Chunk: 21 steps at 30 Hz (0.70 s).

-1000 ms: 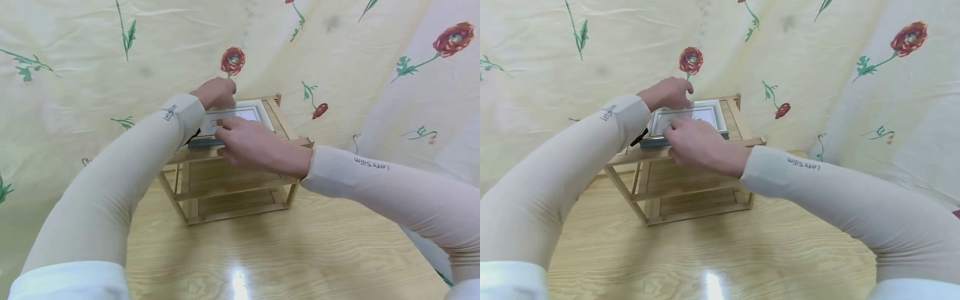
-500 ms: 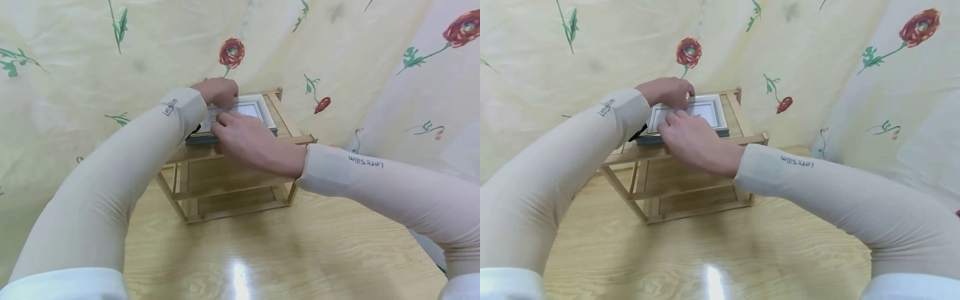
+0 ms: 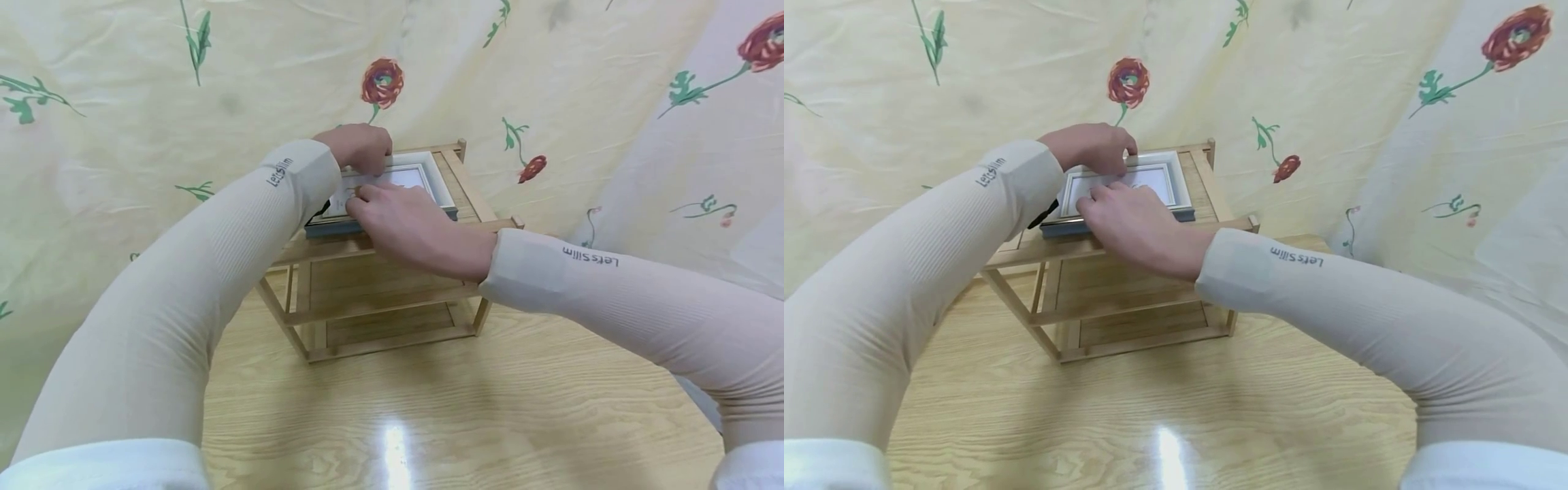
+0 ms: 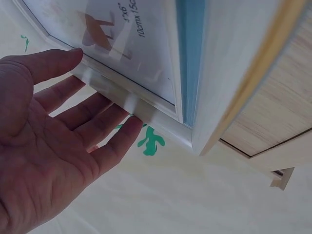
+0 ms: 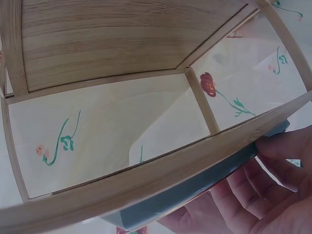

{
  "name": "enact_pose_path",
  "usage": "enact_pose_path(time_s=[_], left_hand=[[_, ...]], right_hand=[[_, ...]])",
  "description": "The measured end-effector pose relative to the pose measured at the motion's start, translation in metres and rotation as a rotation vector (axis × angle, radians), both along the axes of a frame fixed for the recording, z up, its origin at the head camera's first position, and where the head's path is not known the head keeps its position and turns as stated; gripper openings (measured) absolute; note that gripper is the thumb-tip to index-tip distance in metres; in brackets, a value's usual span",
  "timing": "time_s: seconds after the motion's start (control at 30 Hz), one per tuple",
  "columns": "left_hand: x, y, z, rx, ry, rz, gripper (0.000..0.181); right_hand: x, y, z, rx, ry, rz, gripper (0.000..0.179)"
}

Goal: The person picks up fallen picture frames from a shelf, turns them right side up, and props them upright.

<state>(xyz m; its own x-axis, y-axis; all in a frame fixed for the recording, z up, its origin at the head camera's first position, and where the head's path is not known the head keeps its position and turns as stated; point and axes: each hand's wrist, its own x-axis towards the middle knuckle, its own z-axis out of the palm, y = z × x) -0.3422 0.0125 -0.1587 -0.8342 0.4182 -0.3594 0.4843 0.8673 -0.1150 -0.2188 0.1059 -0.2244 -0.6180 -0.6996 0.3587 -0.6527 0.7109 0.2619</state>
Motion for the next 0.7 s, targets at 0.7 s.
enact_pose_path(time_s=[0.7], left_hand=[[0.004, -0.009, 0.008, -0.091, -0.026, -0.058, 0.027]], right_hand=[[0.0, 0.013, 0.007, 0.013, -0.085, 0.057, 0.019]])
